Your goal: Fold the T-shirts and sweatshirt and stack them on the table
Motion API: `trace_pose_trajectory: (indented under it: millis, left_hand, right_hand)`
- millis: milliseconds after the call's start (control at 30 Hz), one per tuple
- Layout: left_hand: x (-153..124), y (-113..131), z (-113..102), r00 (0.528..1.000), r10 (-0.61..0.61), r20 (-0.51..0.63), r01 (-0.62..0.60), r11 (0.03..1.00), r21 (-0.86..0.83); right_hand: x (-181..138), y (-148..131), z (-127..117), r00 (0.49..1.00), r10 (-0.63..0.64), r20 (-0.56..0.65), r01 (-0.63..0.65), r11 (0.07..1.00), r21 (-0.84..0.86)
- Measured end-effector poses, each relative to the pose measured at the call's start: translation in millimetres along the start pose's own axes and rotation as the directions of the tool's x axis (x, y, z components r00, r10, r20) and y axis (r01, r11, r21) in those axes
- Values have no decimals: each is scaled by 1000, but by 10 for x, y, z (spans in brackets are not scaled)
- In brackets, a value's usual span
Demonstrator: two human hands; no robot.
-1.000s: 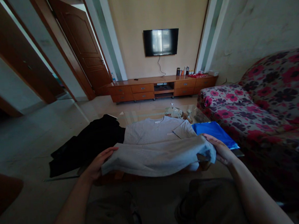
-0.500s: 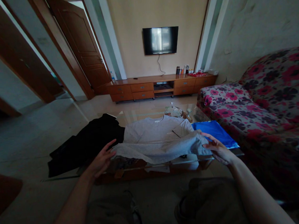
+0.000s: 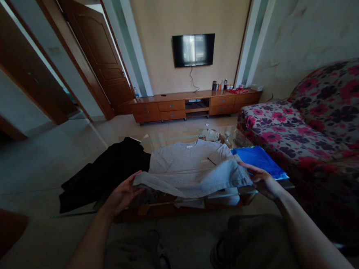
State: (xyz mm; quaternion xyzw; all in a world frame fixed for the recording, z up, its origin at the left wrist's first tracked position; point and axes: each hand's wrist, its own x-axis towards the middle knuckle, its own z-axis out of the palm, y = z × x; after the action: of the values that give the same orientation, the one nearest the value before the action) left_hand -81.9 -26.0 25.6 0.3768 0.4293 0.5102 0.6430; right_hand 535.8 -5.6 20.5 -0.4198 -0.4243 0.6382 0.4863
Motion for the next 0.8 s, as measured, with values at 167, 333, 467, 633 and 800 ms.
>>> trace_pose_trajectory:
  millis: [167,333,467,633,800]
  left_hand:
    - [98,-87,-17,987,140,-85,-119,970,212]
    - [163,-132,12,954,229,-193,-126,892,434]
    - [175,-143,-9,944,284,-169,-120,771,626]
    - [208,-154,-67,898,398,-186,-131,647,751]
    - [238,-122,-86,868,456,-195,-196,677,710]
  right_hand:
    - [-23,-25,105,997,-71,-32,71,997,0]
    - [54,44,85,983,-126,-132,121,992,-46]
    - [76,90,21,975,-146,-169,128,985,-117]
    - [123,169,-91,950,-273,-153,227,938,-262]
    - [183,189,-194,844,-453,-288,332,862,-382]
